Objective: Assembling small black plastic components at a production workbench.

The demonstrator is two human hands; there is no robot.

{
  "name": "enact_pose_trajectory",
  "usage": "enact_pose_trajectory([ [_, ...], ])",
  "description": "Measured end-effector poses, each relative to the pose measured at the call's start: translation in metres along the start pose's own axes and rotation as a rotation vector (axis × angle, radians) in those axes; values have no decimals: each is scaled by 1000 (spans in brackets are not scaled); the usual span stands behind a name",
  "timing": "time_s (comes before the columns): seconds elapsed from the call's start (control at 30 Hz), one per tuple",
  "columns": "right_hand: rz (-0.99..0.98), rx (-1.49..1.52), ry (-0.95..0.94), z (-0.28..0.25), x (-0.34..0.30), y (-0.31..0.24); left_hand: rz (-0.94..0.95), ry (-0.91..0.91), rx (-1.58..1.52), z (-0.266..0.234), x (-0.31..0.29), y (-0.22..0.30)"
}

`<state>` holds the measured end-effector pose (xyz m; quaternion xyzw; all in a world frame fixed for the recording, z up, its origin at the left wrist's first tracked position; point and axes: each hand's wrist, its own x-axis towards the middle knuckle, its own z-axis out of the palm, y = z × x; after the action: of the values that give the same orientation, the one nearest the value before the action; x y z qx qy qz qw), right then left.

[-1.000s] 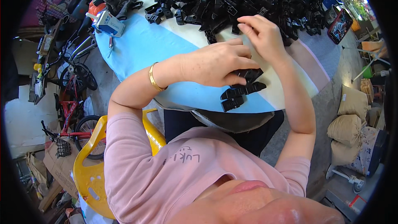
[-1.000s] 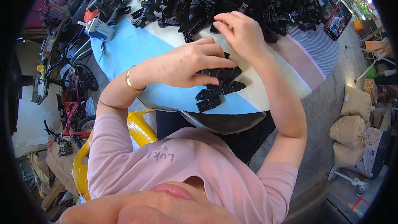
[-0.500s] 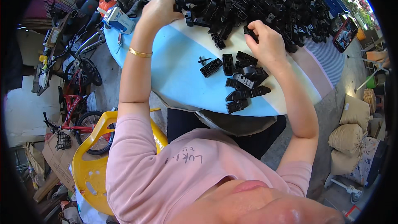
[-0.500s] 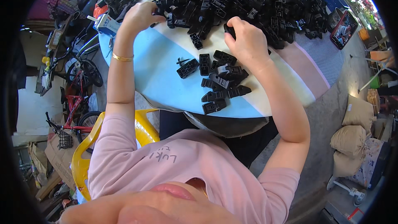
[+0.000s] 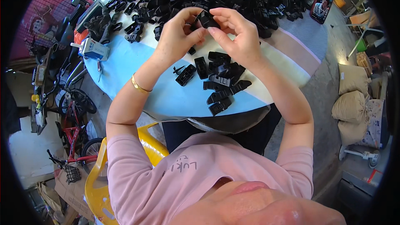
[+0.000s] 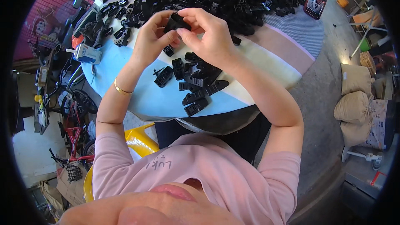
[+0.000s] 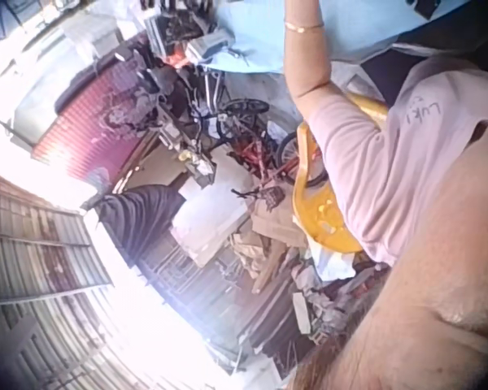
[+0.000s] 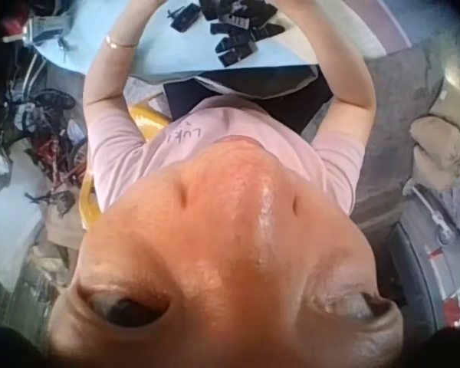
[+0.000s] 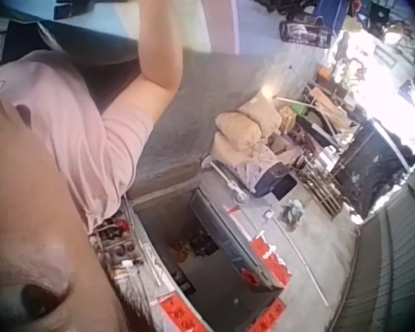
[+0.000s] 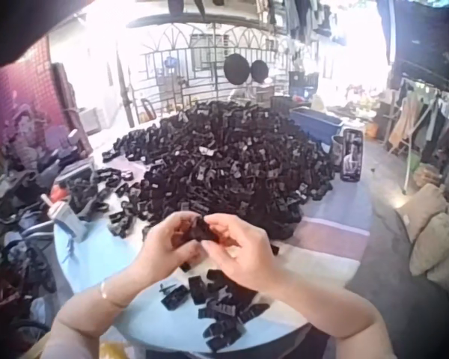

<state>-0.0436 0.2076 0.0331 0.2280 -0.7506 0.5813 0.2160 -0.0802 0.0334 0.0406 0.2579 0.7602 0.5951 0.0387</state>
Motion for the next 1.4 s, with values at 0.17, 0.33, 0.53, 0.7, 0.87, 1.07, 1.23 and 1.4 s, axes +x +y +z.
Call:
enact_pose_trajectory([
  [0.17,70,-119,-6,-3,2,1,-98,-52,-285,9,-1,2],
  [0.33,71,-93,32,-6,4,4,-260,-80,-703,1,1,2],
  [0.53,78,-138,69,-3,3,1,-209,4,-628,5,-4,-7],
  [0.7,-135,-347,50,0,-1,5,-149,-17,-580,8,-7,-7],
  [0.87,-296,-361,1,2,2,-2,-153,-68,-464,7,-7,-3],
  [1.07,141,-308,-40,-65,23,-7,55,-165,-138,-4,-10,13],
  [1.23,422,-608,-464,-98,16,-5,502,-406,607,11,-22,18],
  [1.4,334,-892,-455,-71,10,-11,649,-384,609,12,-24,15],
])
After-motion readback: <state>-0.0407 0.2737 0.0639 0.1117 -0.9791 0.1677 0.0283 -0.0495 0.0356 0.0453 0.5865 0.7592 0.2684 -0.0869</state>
